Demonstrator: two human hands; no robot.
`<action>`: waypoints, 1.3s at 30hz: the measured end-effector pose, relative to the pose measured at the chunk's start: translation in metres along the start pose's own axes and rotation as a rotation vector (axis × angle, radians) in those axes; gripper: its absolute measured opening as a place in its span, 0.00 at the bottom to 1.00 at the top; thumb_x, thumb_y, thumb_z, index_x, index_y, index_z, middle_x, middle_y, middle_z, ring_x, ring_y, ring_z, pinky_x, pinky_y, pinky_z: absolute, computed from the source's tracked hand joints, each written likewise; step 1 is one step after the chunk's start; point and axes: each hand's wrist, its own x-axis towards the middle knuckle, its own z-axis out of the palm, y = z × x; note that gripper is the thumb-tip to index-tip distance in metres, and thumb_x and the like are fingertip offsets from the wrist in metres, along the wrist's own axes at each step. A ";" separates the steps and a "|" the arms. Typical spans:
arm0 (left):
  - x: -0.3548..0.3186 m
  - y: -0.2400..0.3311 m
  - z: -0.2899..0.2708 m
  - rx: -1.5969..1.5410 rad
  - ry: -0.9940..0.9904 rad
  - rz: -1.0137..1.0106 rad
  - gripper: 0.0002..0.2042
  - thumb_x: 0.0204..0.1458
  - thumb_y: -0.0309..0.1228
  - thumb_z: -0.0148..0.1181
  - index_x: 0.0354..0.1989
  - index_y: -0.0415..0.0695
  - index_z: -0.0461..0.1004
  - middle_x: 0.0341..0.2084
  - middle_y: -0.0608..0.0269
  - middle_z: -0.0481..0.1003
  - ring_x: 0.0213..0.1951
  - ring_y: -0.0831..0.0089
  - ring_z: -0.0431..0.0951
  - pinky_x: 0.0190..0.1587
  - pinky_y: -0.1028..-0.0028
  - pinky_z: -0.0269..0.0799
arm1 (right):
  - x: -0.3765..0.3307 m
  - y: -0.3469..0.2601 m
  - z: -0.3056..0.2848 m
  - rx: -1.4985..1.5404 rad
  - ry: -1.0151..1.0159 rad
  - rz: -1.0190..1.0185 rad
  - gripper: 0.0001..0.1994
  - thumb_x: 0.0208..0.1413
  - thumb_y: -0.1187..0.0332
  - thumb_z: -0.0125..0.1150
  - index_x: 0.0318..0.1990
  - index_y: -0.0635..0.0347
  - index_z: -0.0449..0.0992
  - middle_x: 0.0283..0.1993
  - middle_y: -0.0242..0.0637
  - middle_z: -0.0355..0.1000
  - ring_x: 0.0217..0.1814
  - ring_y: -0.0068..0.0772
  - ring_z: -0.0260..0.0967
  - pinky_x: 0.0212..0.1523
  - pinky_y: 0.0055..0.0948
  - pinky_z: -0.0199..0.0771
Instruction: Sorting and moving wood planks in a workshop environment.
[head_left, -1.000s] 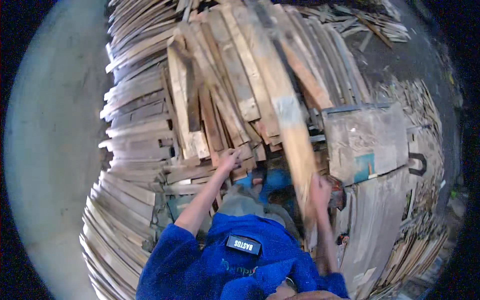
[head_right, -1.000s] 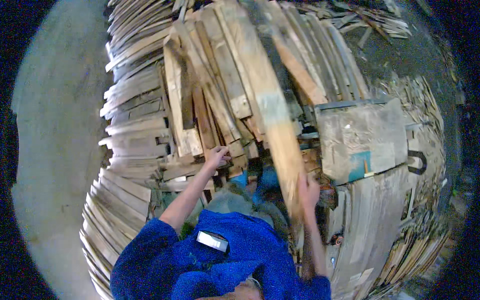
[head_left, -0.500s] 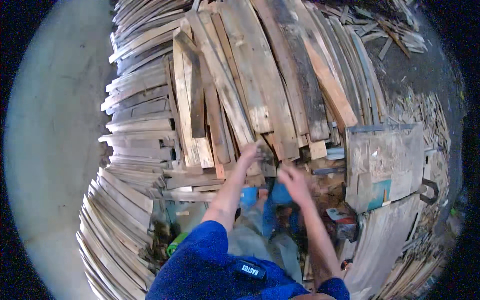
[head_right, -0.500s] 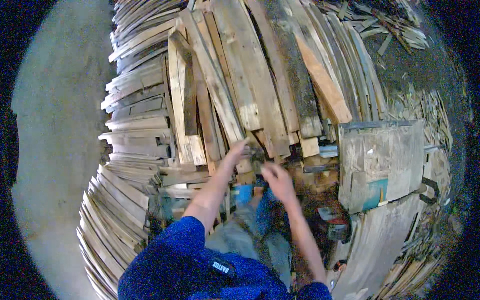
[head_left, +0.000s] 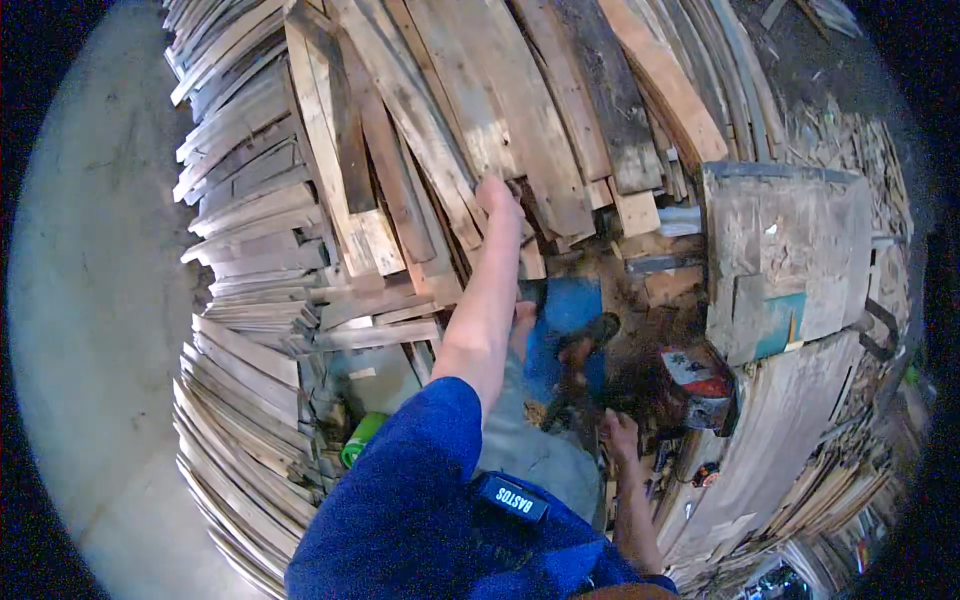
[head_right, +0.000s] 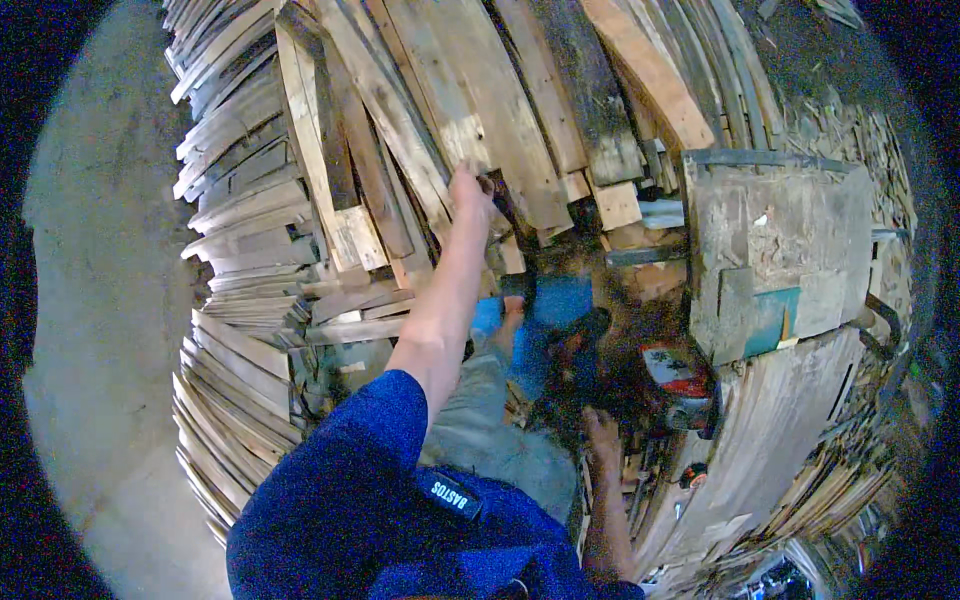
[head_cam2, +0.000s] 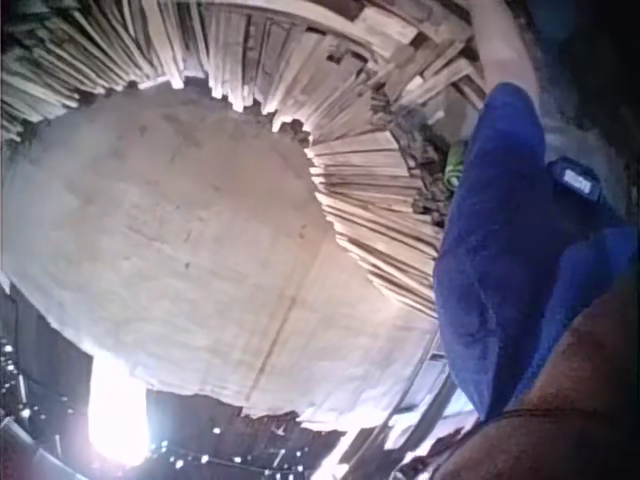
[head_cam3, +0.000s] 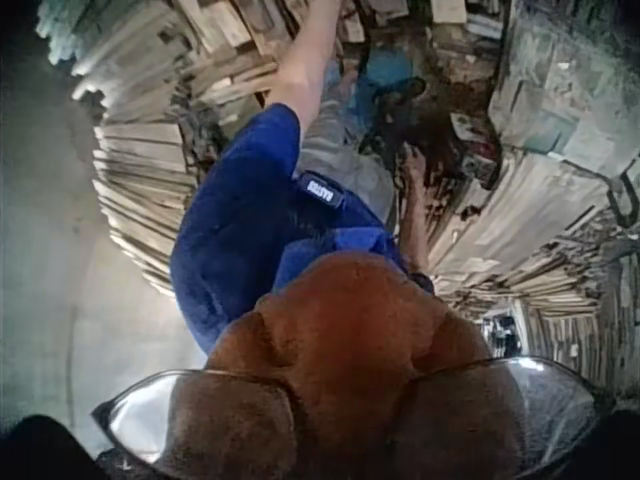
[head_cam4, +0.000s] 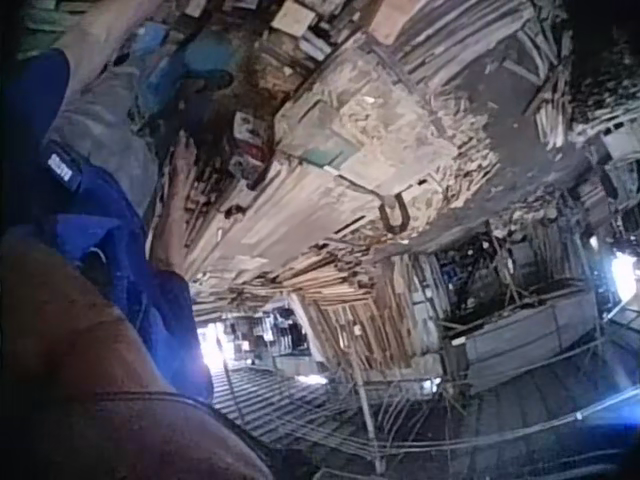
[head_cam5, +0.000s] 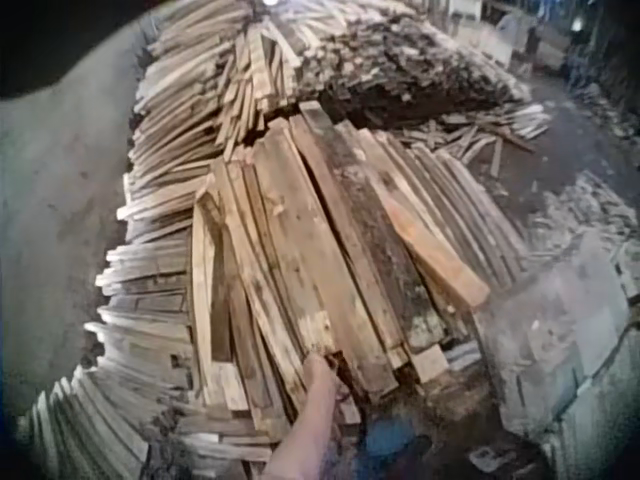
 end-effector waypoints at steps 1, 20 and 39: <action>-0.004 -0.014 0.003 -0.021 -0.118 0.079 0.11 0.58 0.42 0.59 0.36 0.47 0.71 0.25 0.65 0.73 0.26 0.75 0.73 0.23 0.68 0.70 | 0.021 0.043 0.000 -0.017 0.047 -0.029 0.22 0.61 0.50 0.61 0.38 0.66 0.79 0.31 0.33 0.77 0.30 0.23 0.71 0.34 0.29 0.72; -0.041 -0.014 0.008 -0.150 -0.102 -0.252 0.22 0.55 0.55 0.61 0.38 0.46 0.70 0.21 0.66 0.66 0.21 0.72 0.66 0.23 0.73 0.66 | 0.014 0.010 0.024 0.160 -0.078 -0.056 0.17 0.61 0.54 0.63 0.41 0.61 0.80 0.32 0.30 0.78 0.32 0.21 0.71 0.35 0.26 0.71; -0.185 0.095 -0.080 0.923 -0.583 0.233 0.17 0.56 0.46 0.63 0.32 0.41 0.80 0.27 0.66 0.78 0.27 0.79 0.74 0.27 0.76 0.67 | 0.012 -0.155 -0.022 0.055 0.115 -0.530 0.18 0.61 0.56 0.60 0.43 0.65 0.78 0.36 0.39 0.76 0.37 0.32 0.72 0.40 0.32 0.71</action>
